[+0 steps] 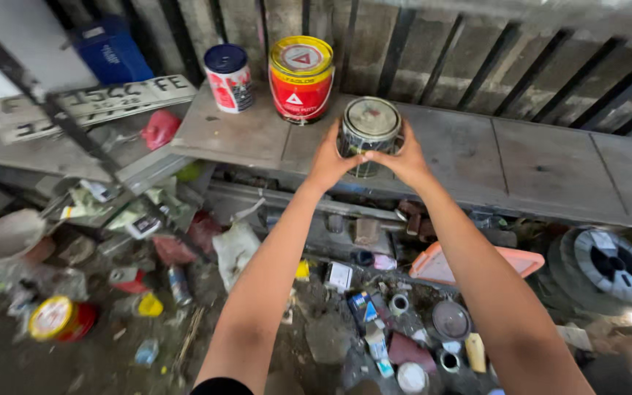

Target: The person moves various paint cans and rectangular containers from a cardboard box onto a wooden workbench. The person picks up the items one at a time and aligns them in a row on the shelf.

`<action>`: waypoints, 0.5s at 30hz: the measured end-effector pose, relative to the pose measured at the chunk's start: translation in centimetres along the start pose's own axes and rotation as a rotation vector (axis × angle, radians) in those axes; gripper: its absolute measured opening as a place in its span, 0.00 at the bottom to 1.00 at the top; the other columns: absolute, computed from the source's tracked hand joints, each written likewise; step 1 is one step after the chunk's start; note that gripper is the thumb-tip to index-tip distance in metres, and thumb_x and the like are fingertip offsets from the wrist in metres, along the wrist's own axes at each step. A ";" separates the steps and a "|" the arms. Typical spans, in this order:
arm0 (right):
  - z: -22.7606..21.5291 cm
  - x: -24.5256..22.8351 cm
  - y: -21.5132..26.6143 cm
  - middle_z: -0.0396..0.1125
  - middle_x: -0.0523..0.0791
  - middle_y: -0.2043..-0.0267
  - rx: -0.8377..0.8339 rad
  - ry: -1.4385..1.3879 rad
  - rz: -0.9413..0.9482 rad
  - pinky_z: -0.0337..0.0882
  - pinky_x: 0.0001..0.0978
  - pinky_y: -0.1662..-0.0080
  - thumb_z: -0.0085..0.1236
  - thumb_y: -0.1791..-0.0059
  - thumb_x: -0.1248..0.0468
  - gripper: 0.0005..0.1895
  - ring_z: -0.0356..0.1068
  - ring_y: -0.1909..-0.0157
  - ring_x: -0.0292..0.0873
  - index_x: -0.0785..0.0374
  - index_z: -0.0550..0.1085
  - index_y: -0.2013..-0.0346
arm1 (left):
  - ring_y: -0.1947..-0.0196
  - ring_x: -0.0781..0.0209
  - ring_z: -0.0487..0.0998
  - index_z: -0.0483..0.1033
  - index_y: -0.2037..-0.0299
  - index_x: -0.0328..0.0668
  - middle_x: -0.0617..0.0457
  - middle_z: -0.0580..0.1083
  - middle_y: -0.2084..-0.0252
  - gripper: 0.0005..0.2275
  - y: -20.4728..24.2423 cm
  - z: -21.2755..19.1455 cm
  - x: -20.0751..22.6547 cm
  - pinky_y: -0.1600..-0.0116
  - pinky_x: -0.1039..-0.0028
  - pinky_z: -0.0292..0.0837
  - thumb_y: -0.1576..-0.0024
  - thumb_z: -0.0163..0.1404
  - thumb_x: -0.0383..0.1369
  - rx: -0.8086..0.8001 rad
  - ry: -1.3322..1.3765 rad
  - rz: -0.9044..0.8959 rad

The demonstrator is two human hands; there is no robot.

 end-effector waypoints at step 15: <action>3.1 13.0 -12.7 0.67 0.56 0.34 0.105 -0.155 0.002 0.66 0.40 0.32 0.76 0.60 0.55 0.49 0.66 0.31 0.50 0.71 0.61 0.32 | 0.31 0.44 0.69 0.53 0.28 0.29 0.34 0.68 0.33 0.46 -13.6 2.4 -15.2 0.28 0.63 0.62 0.54 0.69 0.39 -0.009 -0.079 0.253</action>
Point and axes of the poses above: each hand's wrist, its own y-axis away from the middle knuckle, its own z-axis out of the palm, x = y × z, the point moved 7 cm from there along -y, towards the middle knuckle
